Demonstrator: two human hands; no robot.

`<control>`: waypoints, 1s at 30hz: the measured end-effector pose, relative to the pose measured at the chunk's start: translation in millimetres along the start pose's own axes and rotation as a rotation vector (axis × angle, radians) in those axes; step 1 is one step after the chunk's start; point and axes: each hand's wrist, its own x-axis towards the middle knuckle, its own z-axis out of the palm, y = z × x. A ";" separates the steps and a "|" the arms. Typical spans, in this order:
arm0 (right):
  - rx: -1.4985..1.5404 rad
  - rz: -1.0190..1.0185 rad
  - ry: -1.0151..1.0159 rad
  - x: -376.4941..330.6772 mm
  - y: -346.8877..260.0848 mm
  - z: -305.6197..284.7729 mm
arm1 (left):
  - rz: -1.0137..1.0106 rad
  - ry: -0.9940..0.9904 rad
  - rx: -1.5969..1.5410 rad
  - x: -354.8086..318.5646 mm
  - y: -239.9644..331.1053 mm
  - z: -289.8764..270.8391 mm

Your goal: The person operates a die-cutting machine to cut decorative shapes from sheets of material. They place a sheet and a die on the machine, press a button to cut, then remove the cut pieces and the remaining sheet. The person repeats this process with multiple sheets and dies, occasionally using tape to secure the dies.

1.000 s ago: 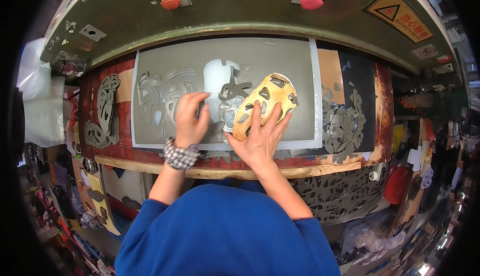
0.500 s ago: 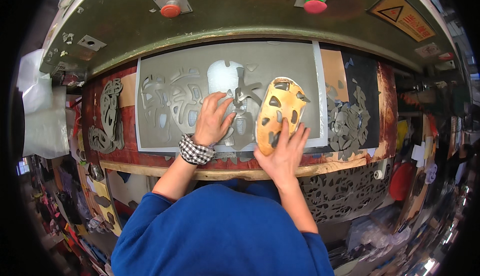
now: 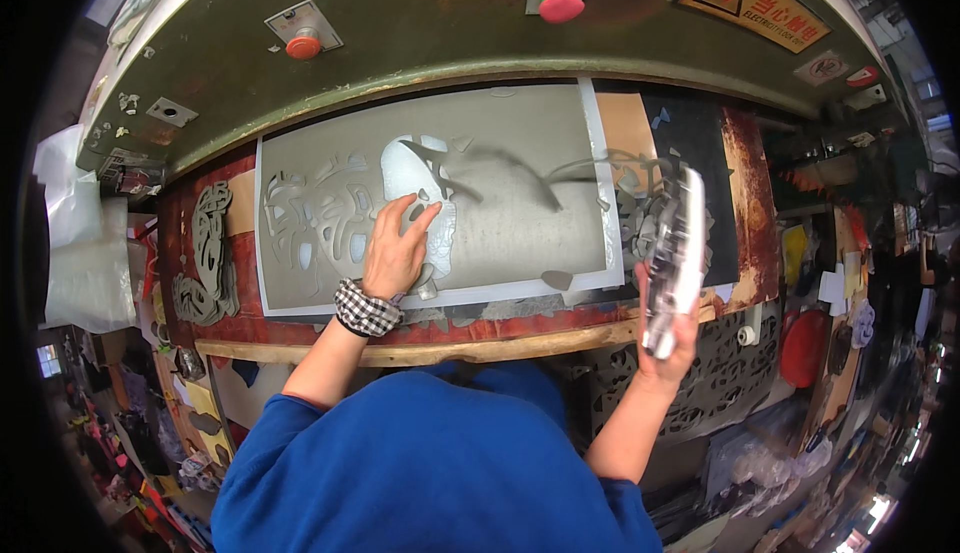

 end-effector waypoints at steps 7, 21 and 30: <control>1.162 0.020 0.293 -4.4 -14.0 -76.0 | -0.034 0.048 -0.120 27.6 43.4 -20.2; 1.014 0.021 0.203 -12.2 -5.8 -93.1 | 0.311 -0.174 0.103 167.1 110.7 95.3; 1.162 0.097 0.233 -12.6 -12.4 -90.3 | -0.474 0.502 -0.732 12.4 -2.9 -29.1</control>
